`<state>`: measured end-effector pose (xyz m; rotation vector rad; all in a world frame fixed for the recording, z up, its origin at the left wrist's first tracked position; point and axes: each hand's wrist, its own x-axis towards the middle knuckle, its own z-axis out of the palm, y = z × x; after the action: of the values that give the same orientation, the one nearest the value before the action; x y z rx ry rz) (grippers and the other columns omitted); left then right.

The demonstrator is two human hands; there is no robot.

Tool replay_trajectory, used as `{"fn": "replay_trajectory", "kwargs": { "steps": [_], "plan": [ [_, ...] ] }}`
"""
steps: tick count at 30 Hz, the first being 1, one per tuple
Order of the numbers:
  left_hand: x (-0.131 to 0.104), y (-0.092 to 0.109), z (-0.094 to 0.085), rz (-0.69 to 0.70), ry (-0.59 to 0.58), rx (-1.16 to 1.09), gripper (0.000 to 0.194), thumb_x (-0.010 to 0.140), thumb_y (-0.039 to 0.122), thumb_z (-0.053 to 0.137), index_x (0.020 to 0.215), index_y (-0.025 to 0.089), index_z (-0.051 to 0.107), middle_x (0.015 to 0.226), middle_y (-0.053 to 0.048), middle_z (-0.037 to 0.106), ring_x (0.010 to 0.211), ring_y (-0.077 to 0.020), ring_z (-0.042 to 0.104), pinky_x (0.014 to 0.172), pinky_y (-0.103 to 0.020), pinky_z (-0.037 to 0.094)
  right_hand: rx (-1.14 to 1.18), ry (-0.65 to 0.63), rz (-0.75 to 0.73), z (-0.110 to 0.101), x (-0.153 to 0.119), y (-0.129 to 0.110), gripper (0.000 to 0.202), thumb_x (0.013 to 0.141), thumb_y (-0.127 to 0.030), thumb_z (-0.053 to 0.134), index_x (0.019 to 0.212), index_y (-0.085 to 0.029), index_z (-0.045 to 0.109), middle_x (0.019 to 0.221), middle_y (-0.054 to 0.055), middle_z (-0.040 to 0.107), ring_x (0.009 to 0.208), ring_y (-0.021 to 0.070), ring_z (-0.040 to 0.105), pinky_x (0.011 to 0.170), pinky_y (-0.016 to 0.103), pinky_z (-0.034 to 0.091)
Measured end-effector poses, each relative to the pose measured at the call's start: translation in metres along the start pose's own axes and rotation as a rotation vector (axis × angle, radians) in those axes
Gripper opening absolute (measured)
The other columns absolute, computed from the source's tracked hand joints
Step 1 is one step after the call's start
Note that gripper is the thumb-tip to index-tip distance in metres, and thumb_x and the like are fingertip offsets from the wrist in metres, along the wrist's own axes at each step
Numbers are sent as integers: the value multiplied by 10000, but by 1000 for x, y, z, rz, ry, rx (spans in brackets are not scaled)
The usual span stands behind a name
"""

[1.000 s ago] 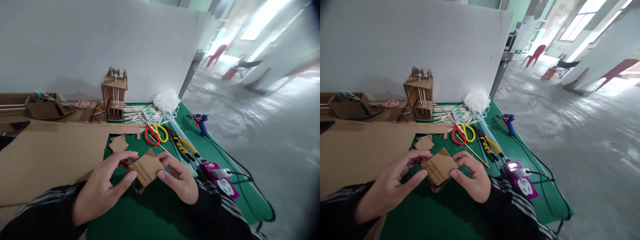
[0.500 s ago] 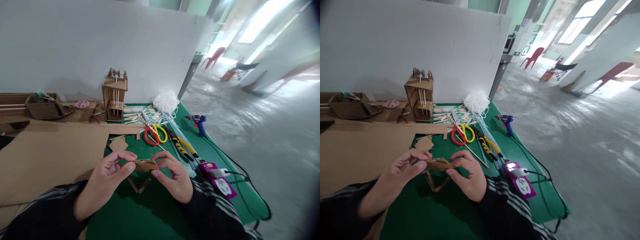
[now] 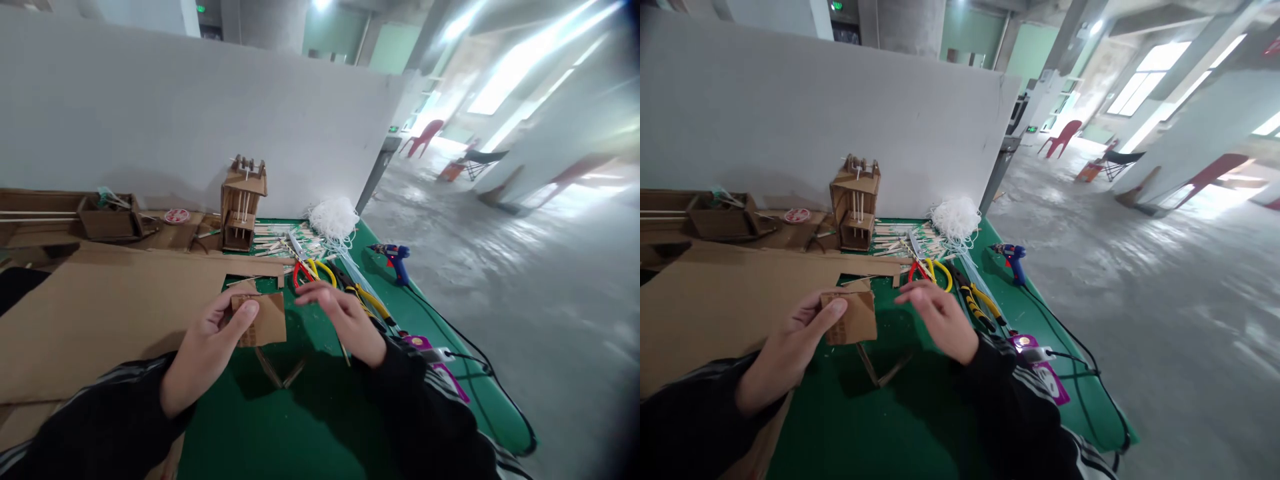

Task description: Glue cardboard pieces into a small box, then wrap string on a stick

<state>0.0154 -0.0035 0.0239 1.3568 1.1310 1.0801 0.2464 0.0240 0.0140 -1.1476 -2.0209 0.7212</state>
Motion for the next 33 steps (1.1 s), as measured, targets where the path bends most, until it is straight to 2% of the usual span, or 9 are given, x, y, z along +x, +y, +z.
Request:
{"fn": "replay_trajectory", "kwargs": {
  "steps": [2,6,10,13,17,20,24,28,33],
  "plan": [
    [1,3,-5,19,-1,74,334,899,500,573,992,184,633,892,-30,653,846,-181,627,714,-258,530,-406,104,247,-1,14,21,338,1012,-361,360,1069,-186,643,1113,88,664,1041,205,609,907,310,446],
    [0,9,-7,2,-37,133,313,882,492,595,944,185,602,779,0,593,638,-120,573,520,-195,475,-618,103,410,7,35,56,210,937,-199,459,1041,-135,630,1054,152,677,1026,281,605,891,368,404],
    [-1,14,-7,-57,-35,130,333,848,493,636,978,190,589,752,11,592,583,-108,561,468,-177,463,-679,61,481,14,44,67,270,901,-369,556,1033,-139,609,1015,148,691,951,293,633,777,337,412],
    [1,16,-10,-58,-34,137,390,839,508,643,1064,191,615,813,-15,642,642,-135,589,460,-180,457,-685,45,508,15,47,68,336,955,-446,454,1018,-153,608,995,129,699,930,261,648,732,301,400],
    [1,18,-14,-74,-69,142,375,856,511,624,1058,196,650,893,-31,695,776,-184,644,550,-211,497,-682,34,557,14,52,74,409,1015,-374,313,923,-151,643,962,138,708,903,229,660,694,276,380],
    [1,19,-15,-78,-86,112,393,862,515,613,1080,193,664,954,-45,718,898,-234,668,718,-286,549,-664,26,597,11,57,83,382,1000,-395,365,942,-164,663,954,128,717,868,226,667,648,266,364],
    [2,18,-15,-76,-101,94,440,843,505,642,1157,198,657,1071,-60,726,1031,-274,657,865,-354,540,-629,1,613,6,61,90,392,941,-517,463,996,-186,666,958,96,723,856,215,666,610,251,346],
    [4,15,-15,-93,-126,68,434,851,501,638,1157,194,654,1103,-66,721,1035,-275,659,871,-358,535,-618,-25,611,6,61,89,505,838,-637,552,1041,-183,635,988,92,716,860,216,661,601,242,344],
    [5,13,-14,-84,-133,120,455,843,513,630,1149,176,642,1079,-89,717,1007,-287,661,819,-359,542,-649,-28,588,12,59,84,447,828,-539,598,1086,-174,584,1025,105,710,891,233,660,627,257,359]
  ]
}}
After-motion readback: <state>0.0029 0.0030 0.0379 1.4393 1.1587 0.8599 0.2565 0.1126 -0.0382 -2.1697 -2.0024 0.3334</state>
